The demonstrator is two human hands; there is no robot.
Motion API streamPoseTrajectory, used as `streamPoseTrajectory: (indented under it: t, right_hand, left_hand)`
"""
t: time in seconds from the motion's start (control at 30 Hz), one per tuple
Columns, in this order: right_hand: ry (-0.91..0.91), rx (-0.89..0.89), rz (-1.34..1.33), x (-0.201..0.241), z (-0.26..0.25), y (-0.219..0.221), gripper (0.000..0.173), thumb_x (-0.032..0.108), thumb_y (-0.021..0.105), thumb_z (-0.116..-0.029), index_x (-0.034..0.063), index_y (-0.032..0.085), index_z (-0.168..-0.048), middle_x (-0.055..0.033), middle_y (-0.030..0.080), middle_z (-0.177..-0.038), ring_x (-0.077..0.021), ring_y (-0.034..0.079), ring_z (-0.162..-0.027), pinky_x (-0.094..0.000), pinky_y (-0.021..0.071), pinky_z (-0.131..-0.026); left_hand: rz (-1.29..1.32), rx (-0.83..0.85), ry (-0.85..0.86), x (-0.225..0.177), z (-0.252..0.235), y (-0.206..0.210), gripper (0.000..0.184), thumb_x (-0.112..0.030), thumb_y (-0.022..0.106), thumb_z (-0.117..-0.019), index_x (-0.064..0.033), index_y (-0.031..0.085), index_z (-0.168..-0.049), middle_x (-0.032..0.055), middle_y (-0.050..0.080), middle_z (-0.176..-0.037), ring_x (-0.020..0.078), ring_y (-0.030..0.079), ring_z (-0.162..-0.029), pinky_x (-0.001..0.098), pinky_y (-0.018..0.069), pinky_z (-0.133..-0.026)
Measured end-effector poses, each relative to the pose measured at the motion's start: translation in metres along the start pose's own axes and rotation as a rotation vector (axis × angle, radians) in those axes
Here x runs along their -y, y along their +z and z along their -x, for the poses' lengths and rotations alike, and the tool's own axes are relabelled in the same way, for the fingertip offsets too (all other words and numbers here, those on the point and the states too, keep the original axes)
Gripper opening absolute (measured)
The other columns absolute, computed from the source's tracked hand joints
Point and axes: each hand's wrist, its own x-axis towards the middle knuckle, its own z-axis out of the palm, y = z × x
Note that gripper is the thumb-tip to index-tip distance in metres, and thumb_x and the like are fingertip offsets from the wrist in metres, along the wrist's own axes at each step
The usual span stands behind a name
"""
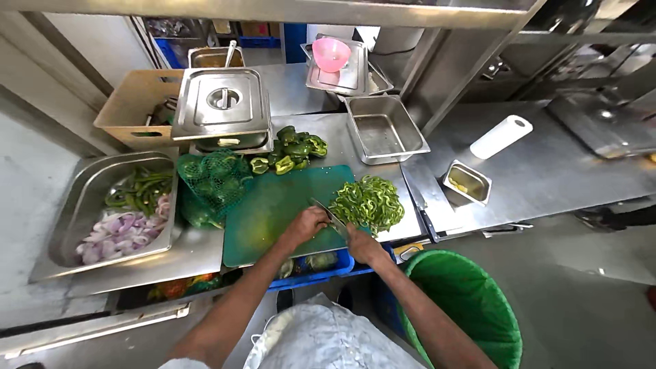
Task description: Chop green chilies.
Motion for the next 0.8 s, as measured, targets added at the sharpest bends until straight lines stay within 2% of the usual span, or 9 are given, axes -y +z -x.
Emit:
streamPoseTrajectory:
  t: [0.13, 0.23, 0.3, 0.4, 0.57, 0.7, 0.8]
  right_hand:
    - [0.03, -0.007, 0.084, 0.003, 0.011, -0.014, 0.043, 0.02, 0.053, -0.1037, 0.0182, 0.043, -0.146, -0.0209, 0.069, -0.112, -0.0418, 0.07, -0.105, -0.0613, 0.0562, -0.085]
    - [0.05, -0.042, 0.169, 0.005, 0.036, -0.036, 0.049, 0.019, 0.059, -0.1002, 0.0228, 0.047, -0.147, -0.0199, 0.07, -0.113, -0.0419, 0.07, -0.105, -0.0615, 0.0566, -0.084]
    - [0.048, -0.048, 0.157, 0.005, 0.036, -0.034, 0.047, 0.019, 0.06, -0.099, 0.0226, 0.049, -0.145, -0.0196, 0.071, -0.111, -0.0418, 0.07, -0.103, -0.0616, 0.0563, -0.082]
    - [0.028, -0.034, 0.071, 0.002, 0.008, -0.008, 0.046, 0.018, 0.057, -0.1018, 0.0191, 0.044, -0.146, -0.0203, 0.07, -0.111, -0.0418, 0.071, -0.102, -0.0623, 0.057, -0.082]
    - [0.029, -0.036, 0.16, 0.002, 0.032, -0.036, 0.045, 0.021, 0.062, -0.0991, 0.0238, 0.051, -0.143, -0.0178, 0.071, -0.111, -0.0405, 0.07, -0.102, -0.0618, 0.0566, -0.082]
    - [0.004, -0.019, 0.079, 0.002, 0.004, -0.01, 0.042, 0.018, 0.057, -0.102, 0.0174, 0.046, -0.143, -0.0202, 0.07, -0.109, -0.0417, 0.071, -0.1, -0.0621, 0.0572, -0.082]
    - [-0.014, -0.014, 0.136, 0.001, 0.018, -0.031, 0.044, 0.021, 0.059, -0.1014, 0.0218, 0.048, -0.145, -0.0195, 0.071, -0.11, -0.0416, 0.07, -0.102, -0.0626, 0.0563, -0.082]
  left_hand:
    - [-0.013, -0.044, 0.014, 0.002, 0.001, -0.001, 0.005, -0.004, 0.075, -0.0908, -0.0072, 0.079, -0.092, 0.0058, 0.076, -0.103, 0.0205, 0.07, -0.109, 0.0372, 0.0541, -0.104]
    - [-0.017, -0.032, 0.018, 0.002, -0.001, -0.002, 0.005, -0.005, 0.073, -0.0917, -0.0057, 0.077, -0.089, 0.0069, 0.074, -0.099, 0.0206, 0.07, -0.103, 0.0371, 0.0562, -0.1]
    - [0.001, -0.021, 0.007, 0.0, 0.001, -0.003, 0.007, -0.003, 0.071, -0.093, -0.0046, 0.077, -0.09, 0.0088, 0.074, -0.099, 0.0225, 0.071, -0.101, 0.0392, 0.0571, -0.098]
    - [0.006, -0.026, 0.005, 0.0, 0.002, -0.001, 0.008, -0.003, 0.07, -0.0935, -0.0061, 0.078, -0.093, 0.0069, 0.075, -0.101, 0.0207, 0.071, -0.103, 0.0384, 0.0566, -0.1]
    - [0.017, -0.044, -0.015, 0.0, 0.004, -0.002, 0.008, -0.004, 0.07, -0.094, -0.0057, 0.077, -0.093, 0.0077, 0.075, -0.102, 0.0205, 0.071, -0.104, 0.0381, 0.0566, -0.1]
    - [0.004, -0.056, -0.008, 0.002, 0.005, 0.002, 0.009, -0.005, 0.069, -0.0952, -0.0065, 0.078, -0.095, 0.0066, 0.075, -0.103, 0.0203, 0.071, -0.106, 0.0372, 0.0555, -0.102]
    - [0.015, -0.058, -0.005, 0.004, 0.006, 0.001, 0.009, -0.006, 0.068, -0.096, -0.0057, 0.078, -0.097, 0.0076, 0.075, -0.105, 0.0205, 0.071, -0.107, 0.0375, 0.0551, -0.103]
